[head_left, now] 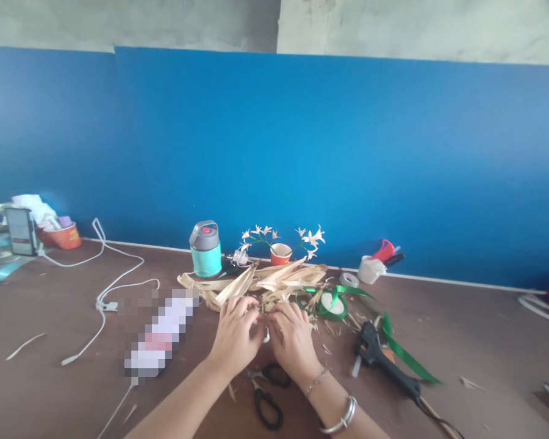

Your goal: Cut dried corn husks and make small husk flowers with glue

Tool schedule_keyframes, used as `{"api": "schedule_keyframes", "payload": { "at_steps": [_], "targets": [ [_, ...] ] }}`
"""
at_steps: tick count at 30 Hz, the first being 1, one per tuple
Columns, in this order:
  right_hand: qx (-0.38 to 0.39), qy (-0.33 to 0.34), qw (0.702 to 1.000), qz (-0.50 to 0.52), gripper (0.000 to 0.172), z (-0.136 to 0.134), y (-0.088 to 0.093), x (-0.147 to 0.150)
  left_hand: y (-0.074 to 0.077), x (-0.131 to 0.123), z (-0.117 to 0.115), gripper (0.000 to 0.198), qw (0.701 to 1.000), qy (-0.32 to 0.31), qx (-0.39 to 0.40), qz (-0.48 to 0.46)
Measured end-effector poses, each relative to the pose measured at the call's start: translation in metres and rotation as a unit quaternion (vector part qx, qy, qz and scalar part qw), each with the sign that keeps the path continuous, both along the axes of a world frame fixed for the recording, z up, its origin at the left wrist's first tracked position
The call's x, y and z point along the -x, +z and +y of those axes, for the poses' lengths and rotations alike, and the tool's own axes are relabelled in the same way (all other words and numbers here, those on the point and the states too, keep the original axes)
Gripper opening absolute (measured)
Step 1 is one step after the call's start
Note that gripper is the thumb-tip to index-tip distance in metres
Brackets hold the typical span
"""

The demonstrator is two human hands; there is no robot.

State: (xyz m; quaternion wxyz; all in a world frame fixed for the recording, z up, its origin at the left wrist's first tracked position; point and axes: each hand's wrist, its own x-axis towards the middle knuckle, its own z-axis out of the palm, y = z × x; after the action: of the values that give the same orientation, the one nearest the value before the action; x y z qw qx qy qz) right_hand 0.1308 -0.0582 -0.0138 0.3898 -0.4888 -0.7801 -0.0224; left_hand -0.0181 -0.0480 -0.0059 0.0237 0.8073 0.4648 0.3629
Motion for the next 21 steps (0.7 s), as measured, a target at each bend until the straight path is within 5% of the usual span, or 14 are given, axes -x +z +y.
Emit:
{"api": "schedule_keyframes", "payload": {
  "at_steps": [13,21],
  "targets": [
    [-0.012,-0.048,0.999,0.007,0.015,-0.001,-0.004,0.003,0.000,-0.007,-0.005,0.010,0.998,0.063,-0.017,0.014],
    [-0.009,-0.049,0.999,-0.007,0.014,0.002,-0.003,0.000,0.008,0.023,0.015,0.019,0.984,0.172,-0.035,0.036]
  ]
}}
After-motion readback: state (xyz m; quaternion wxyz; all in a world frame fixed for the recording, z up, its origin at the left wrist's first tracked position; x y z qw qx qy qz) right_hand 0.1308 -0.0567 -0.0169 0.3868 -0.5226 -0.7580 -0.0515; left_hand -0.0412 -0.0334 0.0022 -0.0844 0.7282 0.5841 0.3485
